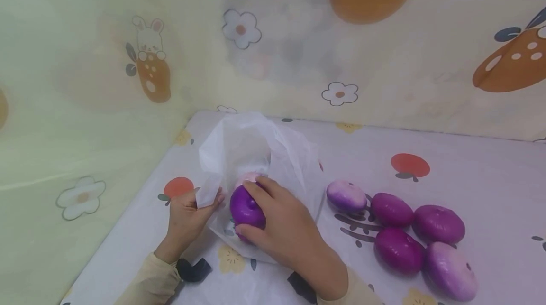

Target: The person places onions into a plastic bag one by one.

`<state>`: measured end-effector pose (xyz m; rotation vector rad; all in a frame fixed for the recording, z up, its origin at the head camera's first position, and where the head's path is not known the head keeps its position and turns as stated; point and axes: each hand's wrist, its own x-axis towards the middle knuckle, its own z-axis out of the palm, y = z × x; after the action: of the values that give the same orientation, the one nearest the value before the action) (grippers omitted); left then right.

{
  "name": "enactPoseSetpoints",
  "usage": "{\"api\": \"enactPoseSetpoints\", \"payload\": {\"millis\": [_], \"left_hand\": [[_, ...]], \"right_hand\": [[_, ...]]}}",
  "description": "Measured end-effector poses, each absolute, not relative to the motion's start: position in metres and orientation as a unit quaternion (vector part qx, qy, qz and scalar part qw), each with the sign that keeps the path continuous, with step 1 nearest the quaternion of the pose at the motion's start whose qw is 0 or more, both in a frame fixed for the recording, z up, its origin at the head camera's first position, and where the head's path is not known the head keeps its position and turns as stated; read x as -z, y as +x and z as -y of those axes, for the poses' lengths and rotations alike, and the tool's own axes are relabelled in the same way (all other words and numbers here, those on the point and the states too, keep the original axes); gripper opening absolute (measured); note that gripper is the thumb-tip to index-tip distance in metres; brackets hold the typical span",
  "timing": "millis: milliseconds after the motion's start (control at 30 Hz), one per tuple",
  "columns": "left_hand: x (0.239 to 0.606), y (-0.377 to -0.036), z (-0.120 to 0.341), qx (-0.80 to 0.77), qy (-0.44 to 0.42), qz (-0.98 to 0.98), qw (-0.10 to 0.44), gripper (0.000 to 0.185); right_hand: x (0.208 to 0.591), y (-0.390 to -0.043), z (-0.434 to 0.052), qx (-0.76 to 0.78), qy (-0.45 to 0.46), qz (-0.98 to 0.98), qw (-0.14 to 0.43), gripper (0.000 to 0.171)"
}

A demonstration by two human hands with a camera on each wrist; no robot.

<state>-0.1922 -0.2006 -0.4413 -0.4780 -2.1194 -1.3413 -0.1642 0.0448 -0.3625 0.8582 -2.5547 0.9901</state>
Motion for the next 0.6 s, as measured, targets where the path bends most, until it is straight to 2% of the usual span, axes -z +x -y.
{"api": "enactPoseSetpoints", "payload": {"millis": [600], "left_hand": [[0.438,-0.193,0.203,0.512,-0.163,0.792,0.289,0.007]], "right_hand": [[0.375,-0.180,-0.014,-0.352,0.314,0.872,0.133,0.073]]}}
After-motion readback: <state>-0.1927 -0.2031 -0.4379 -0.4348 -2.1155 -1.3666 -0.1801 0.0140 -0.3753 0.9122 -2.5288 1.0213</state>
